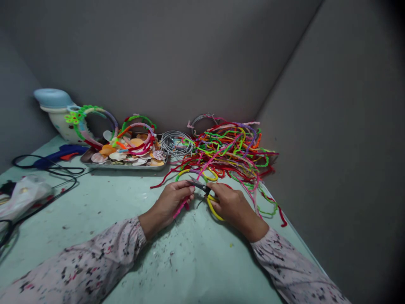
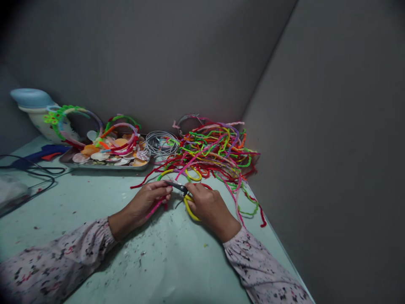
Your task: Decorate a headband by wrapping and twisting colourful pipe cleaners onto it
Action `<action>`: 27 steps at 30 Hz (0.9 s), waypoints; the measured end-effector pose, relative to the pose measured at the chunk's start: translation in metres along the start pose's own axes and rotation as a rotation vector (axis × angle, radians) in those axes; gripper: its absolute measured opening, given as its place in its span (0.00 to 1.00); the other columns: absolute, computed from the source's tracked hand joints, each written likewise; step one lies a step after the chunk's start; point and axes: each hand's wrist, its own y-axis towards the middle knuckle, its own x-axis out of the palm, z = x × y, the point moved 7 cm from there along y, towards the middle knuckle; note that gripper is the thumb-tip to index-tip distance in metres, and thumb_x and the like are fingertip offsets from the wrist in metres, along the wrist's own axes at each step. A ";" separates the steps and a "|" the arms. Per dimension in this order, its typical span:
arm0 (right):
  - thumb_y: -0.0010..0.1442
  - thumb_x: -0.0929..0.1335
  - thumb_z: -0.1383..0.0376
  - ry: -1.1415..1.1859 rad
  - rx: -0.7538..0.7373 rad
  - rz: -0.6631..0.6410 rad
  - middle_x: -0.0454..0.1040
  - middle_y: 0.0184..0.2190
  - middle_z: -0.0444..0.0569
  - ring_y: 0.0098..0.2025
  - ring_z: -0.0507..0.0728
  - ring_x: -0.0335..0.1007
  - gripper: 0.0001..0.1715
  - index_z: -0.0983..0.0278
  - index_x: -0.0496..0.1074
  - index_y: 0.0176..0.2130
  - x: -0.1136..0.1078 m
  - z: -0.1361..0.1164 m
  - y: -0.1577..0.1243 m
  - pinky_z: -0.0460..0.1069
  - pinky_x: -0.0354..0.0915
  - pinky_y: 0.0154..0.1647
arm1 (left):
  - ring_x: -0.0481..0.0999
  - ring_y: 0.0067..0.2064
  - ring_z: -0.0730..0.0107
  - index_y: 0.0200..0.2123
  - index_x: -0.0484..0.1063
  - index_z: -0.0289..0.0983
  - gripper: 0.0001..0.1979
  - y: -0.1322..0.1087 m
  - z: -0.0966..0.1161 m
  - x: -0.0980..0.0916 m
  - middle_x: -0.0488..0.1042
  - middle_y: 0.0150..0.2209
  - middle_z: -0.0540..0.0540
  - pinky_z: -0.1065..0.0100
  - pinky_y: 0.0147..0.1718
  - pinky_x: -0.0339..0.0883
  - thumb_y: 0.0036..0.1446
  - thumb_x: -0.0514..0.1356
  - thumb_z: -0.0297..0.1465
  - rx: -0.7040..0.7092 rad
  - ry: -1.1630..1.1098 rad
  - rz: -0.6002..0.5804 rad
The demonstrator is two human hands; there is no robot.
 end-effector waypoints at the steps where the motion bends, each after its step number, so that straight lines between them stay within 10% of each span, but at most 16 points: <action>1: 0.56 0.68 0.71 0.010 -0.002 0.000 0.77 0.45 0.53 0.45 0.59 0.75 0.24 0.62 0.67 0.52 0.000 0.000 0.000 0.50 0.69 0.42 | 0.68 0.23 0.79 0.32 0.76 0.31 0.06 0.001 0.000 0.000 0.70 0.23 0.50 0.78 0.20 0.59 0.46 0.66 0.25 0.003 0.004 -0.003; 15: 0.58 0.68 0.60 0.158 0.186 0.229 0.73 0.36 0.51 0.35 0.58 0.69 0.22 0.64 0.66 0.51 -0.019 0.018 0.005 0.50 0.64 0.34 | 0.69 0.22 0.80 0.39 0.76 0.30 0.13 0.002 -0.002 -0.004 0.72 0.24 0.49 0.80 0.19 0.61 0.48 0.65 0.22 -0.030 -0.091 0.035; 27: 0.56 0.70 0.60 0.494 0.252 0.159 0.72 0.33 0.47 0.32 0.55 0.67 0.23 0.63 0.66 0.50 -0.009 0.017 0.005 0.49 0.63 0.34 | 0.71 0.24 0.81 0.41 0.74 0.30 0.13 0.005 -0.009 0.003 0.72 0.28 0.48 0.81 0.22 0.63 0.50 0.65 0.22 -0.068 -0.149 -0.139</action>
